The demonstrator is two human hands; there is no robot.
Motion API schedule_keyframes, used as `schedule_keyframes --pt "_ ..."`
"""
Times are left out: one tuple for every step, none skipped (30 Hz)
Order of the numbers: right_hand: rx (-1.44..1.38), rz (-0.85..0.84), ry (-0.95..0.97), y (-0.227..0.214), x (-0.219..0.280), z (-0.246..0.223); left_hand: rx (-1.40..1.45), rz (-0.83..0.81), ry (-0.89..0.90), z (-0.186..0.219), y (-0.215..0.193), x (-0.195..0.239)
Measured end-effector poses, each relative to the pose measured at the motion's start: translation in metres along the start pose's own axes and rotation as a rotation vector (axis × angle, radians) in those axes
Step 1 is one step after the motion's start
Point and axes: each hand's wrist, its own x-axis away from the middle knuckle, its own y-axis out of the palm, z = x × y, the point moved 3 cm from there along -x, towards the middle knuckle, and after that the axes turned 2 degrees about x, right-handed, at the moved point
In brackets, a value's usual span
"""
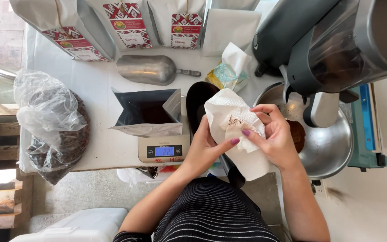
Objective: Grinding coffee beans and weighing the grounds for packaging
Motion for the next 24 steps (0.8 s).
schedule_keyframes --pt "0.017 -0.003 -0.008 0.005 0.0 0.0 -0.056 0.045 0.046 -0.005 -0.004 -0.002" --pt "0.018 -0.002 -0.005 0.007 0.002 0.001 -0.054 0.046 0.044 -0.009 -0.007 -0.002" --pt "0.026 -0.006 -0.015 0.01 0.005 0.001 -0.1 0.086 0.054 -0.011 -0.011 -0.001" --pt "0.034 -0.007 -0.026 0.013 0.007 0.002 -0.147 0.123 0.064 -0.014 -0.014 0.0" --pt "0.035 -0.003 -0.025 0.016 0.013 0.003 -0.146 0.12 0.061 -0.013 -0.015 0.002" --pt "0.04 0.024 -0.035 0.019 0.02 0.003 -0.191 0.14 0.047 -0.011 -0.018 0.005" --pt "0.045 0.051 -0.046 0.022 0.026 0.004 -0.236 0.16 0.034 -0.009 -0.019 0.007" --pt "0.045 0.058 -0.046 0.023 0.035 0.006 -0.237 0.153 0.031 -0.005 -0.02 0.014" --pt "0.215 0.154 -0.063 0.021 0.045 0.007 -0.27 0.159 -0.001 -0.001 -0.021 0.021" --pt "0.386 0.248 -0.077 0.019 0.055 0.009 -0.301 0.165 -0.034 0.001 -0.022 0.029" --pt "0.387 0.254 -0.074 0.019 0.065 0.021 -0.301 0.16 -0.037 0.005 -0.024 0.034" --pt "0.591 0.266 -0.057 0.02 0.076 0.033 -0.303 0.168 -0.055 0.008 -0.027 0.04" --pt "0.795 0.274 -0.038 0.021 0.087 0.046 -0.305 0.177 -0.073 0.011 -0.03 0.047" --pt "0.793 0.274 -0.033 0.028 0.089 0.046 -0.306 0.177 -0.078 0.006 -0.035 0.05" --pt "0.814 0.205 0.046 0.035 0.091 0.049 -0.294 0.18 -0.092 0.0 -0.04 0.053" --pt "0.831 0.136 0.124 0.044 0.093 0.052 -0.284 0.182 -0.107 -0.004 -0.046 0.057" --pt "0.827 0.137 0.128 0.048 0.088 0.044 -0.287 0.181 -0.112 -0.003 -0.047 0.06" --pt "0.782 0.06 0.232 0.053 0.083 0.04 -0.259 0.19 -0.142 -0.001 -0.047 0.063" --pt "0.734 -0.018 0.334 0.059 0.079 0.035 -0.231 0.198 -0.173 0.0 -0.048 0.067" --pt "0.733 -0.016 0.335 0.06 0.078 0.037 -0.232 0.197 -0.174 0.0 -0.05 0.072" --pt "0.645 -0.007 0.422 0.062 0.078 0.04 -0.216 0.205 -0.189 -0.001 -0.052 0.078" --pt "0.557 0.004 0.507 0.062 0.077 0.044 -0.197 0.213 -0.202 -0.002 -0.053 0.083" --pt "0.558 0.005 0.506 0.059 0.075 0.055 -0.197 0.211 -0.202 -0.004 -0.055 0.087" --pt "0.417 0.012 0.478 0.056 0.073 0.067 -0.199 0.21 -0.21 -0.007 -0.058 0.092"
